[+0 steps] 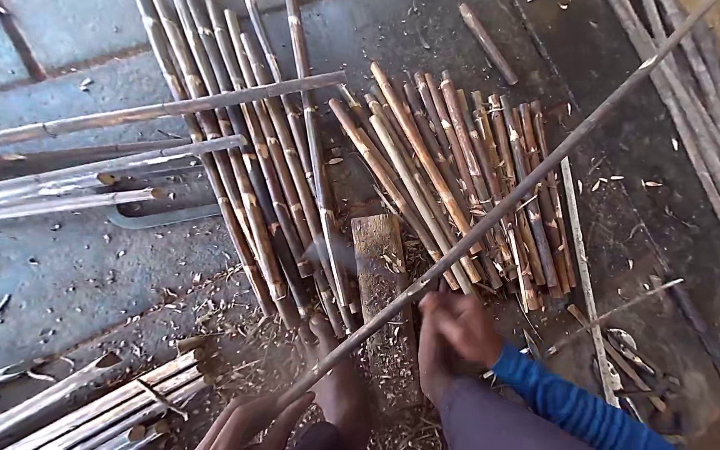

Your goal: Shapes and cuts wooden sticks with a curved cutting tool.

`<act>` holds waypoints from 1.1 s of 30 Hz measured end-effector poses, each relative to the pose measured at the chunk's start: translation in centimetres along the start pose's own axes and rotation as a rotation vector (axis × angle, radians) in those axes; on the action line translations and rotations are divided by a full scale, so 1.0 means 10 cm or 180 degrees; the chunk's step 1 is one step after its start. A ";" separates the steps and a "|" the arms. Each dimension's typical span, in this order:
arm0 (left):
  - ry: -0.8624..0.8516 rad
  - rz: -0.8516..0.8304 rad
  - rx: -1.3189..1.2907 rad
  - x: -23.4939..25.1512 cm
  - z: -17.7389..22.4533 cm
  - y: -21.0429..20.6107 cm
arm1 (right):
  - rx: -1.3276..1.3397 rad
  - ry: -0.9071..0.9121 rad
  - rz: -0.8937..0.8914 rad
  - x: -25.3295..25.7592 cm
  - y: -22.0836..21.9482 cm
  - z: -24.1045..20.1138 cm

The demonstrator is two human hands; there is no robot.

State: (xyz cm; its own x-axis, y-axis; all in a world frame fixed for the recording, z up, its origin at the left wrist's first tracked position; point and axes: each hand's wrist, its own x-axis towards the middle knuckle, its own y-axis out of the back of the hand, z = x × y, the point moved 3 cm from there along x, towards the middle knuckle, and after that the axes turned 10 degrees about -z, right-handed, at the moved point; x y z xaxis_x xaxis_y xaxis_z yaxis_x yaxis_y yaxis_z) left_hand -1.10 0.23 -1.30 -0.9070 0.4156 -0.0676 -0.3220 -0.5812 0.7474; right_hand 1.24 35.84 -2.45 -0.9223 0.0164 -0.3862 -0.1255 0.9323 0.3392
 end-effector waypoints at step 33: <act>0.0120 -0.1088 0.0417 0.10 -0.17 0.14 | 0.0063 -0.0093 -0.0374 0.06 -0.23 -0.05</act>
State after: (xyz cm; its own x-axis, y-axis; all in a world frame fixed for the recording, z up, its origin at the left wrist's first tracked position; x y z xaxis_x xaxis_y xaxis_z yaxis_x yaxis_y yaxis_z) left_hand -2.93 -1.37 -1.50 -0.7632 0.5428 -0.3507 -0.5730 -0.3175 0.7556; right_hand 0.78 33.57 -3.03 -0.8905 -0.0831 -0.4473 -0.2246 0.9353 0.2734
